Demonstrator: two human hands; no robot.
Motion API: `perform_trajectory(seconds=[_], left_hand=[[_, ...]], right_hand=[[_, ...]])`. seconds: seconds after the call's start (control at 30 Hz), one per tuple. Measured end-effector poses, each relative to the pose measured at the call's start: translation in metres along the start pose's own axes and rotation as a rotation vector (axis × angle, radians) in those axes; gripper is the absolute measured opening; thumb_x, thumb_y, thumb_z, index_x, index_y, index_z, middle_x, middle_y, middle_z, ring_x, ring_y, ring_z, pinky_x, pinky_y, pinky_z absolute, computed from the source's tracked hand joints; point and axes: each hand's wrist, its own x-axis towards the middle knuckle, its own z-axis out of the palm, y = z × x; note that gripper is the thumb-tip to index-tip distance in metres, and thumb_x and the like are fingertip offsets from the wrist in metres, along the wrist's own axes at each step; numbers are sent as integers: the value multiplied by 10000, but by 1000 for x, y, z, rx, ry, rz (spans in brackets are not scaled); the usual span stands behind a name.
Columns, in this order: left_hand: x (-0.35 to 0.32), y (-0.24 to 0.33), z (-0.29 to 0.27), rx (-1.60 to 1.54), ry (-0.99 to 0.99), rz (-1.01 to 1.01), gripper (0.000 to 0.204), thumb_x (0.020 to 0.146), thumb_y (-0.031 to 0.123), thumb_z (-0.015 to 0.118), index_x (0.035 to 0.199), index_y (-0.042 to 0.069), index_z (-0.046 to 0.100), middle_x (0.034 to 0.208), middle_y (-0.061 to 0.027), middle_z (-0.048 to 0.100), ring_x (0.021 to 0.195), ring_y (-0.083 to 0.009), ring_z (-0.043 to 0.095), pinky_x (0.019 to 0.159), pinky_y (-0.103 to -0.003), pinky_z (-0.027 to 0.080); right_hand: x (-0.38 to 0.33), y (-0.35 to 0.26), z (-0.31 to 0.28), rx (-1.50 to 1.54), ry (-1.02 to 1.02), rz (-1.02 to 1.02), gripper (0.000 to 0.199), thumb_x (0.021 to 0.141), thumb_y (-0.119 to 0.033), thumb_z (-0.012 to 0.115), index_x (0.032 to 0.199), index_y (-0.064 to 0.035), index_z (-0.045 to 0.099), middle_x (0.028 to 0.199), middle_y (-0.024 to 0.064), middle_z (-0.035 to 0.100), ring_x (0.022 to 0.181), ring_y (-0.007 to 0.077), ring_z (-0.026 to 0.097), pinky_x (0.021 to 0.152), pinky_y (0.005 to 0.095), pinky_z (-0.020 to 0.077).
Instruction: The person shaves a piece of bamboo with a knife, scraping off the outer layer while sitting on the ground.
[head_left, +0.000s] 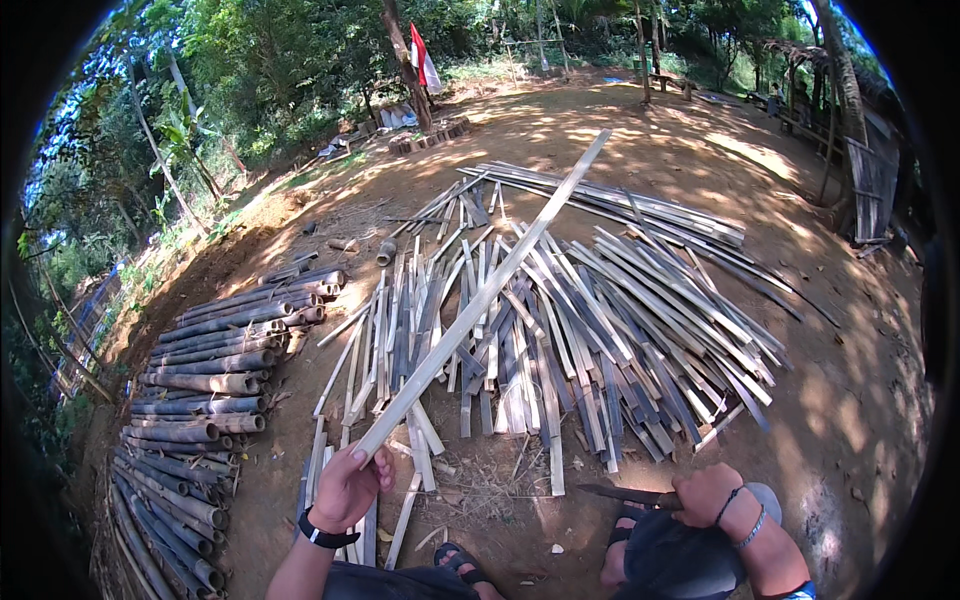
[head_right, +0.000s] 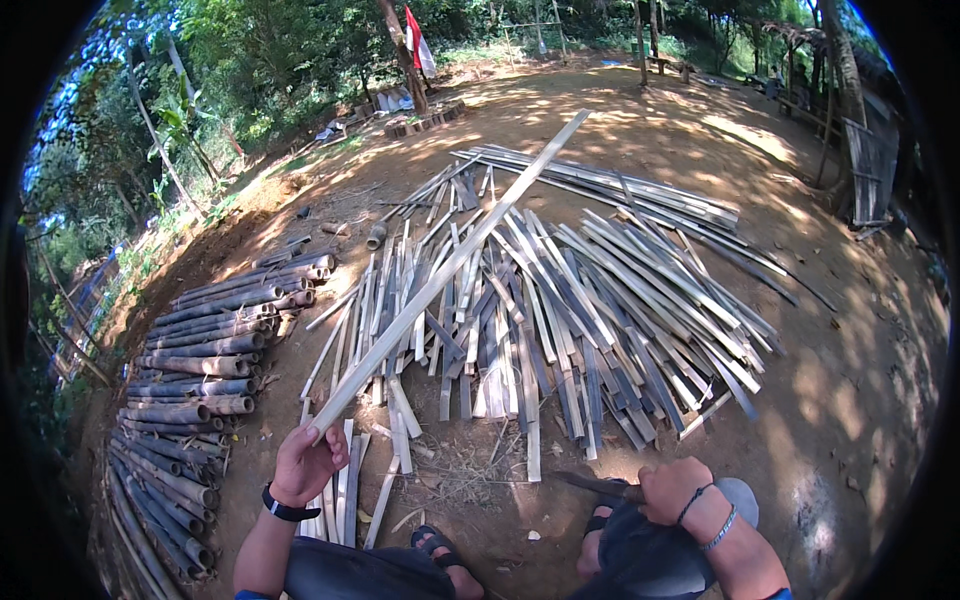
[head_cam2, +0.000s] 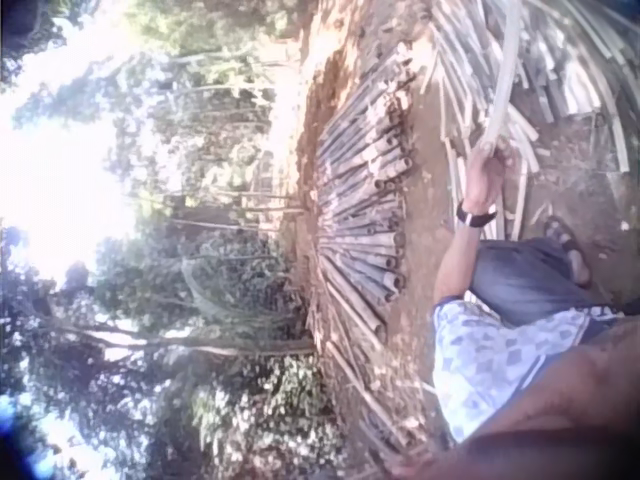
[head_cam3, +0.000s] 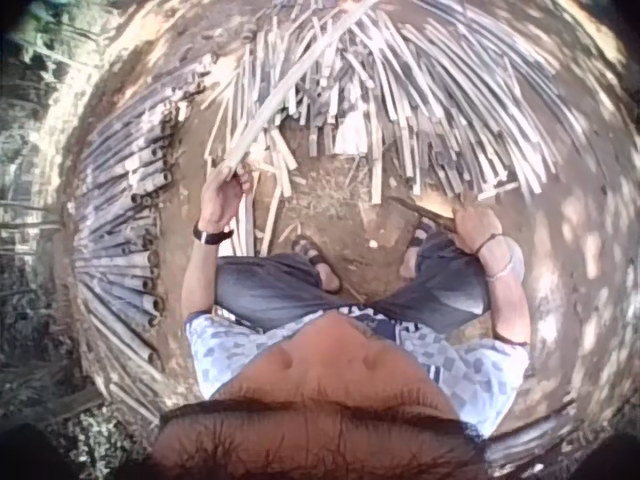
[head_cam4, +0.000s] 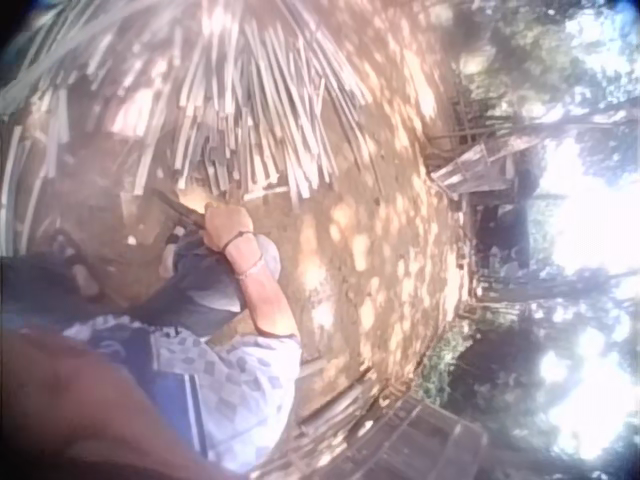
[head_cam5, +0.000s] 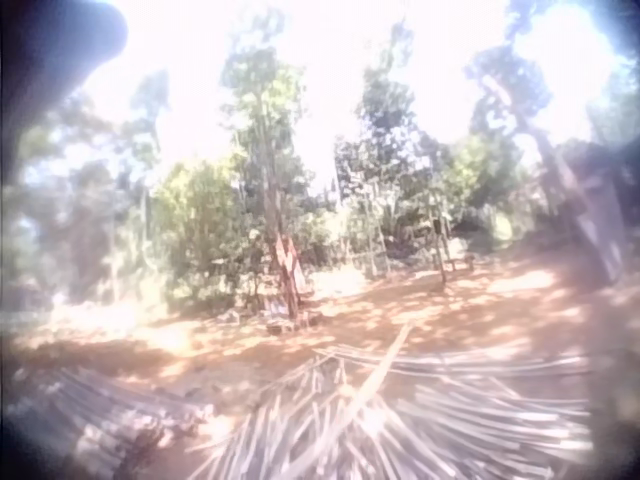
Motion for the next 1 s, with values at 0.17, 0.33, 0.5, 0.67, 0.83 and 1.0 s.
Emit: perform_trajectory(seconds=[0.17, 0.33, 0.5, 0.67, 0.83, 1.0], left_hand=[[10, -8, 4, -101, 122, -16, 274, 896, 326, 517, 821, 67, 472, 737, -24, 433, 662, -138, 435, 622, -270, 368], [26, -37, 5, 66, 181, -70, 267, 914, 318, 504, 872, 54, 510, 780, -30, 484, 703, -142, 468, 647, -276, 385], [76, -74, -11, 27, 239, -77, 252, 942, 297, 469, 935, 52, 531, 849, -24, 521, 741, -132, 486, 663, -280, 394], [174, -131, -39, 125, 257, -139, 224, 949, 296, 468, 987, 92, 551, 901, -8, 563, 739, -112, 520, 661, -279, 414], [281, -212, -93, 153, 377, -179, 205, 944, 283, 461, 970, 110, 568, 852, 11, 589, 699, -112, 540, 621, -280, 429], [302, -295, -122, 294, 547, -515, 251, 919, 289, 469, 1036, 91, 569, 902, -31, 597, 758, -175, 551, 709, -352, 457]], right_hand=[[1, 7, 5, 24, -6, -4, 375, 748, -318, 653, 996, -41, 615, 854, 134, 687, 800, 299, 678, 689, 398, 539], [1, 4, 5, 60, 49, -17, 312, 752, -224, 607, 1002, -37, 611, 808, 118, 682, 759, 280, 682, 650, 388, 538], [-5, 6, 2, 119, 70, -93, 292, 754, -194, 585, 968, 4, 576, 748, 98, 671, 708, 267, 682, 578, 372, 526], [-15, 7, 7, 203, 209, -167, 240, 759, -188, 567, 890, 12, 552, 689, 111, 655, 650, 253, 678, 541, 348, 521], [-14, 3, 5, 149, 183, -197, 313, 797, -253, 591, 931, 26, 553, 668, 103, 646, 604, 229, 668, 507, 333, 510], [-14, 9, 11, 175, 158, -162, 446, 840, -427, 579, 919, 11, 551, 571, 56, 609, 499, 203, 628, 439, 315, 471]])
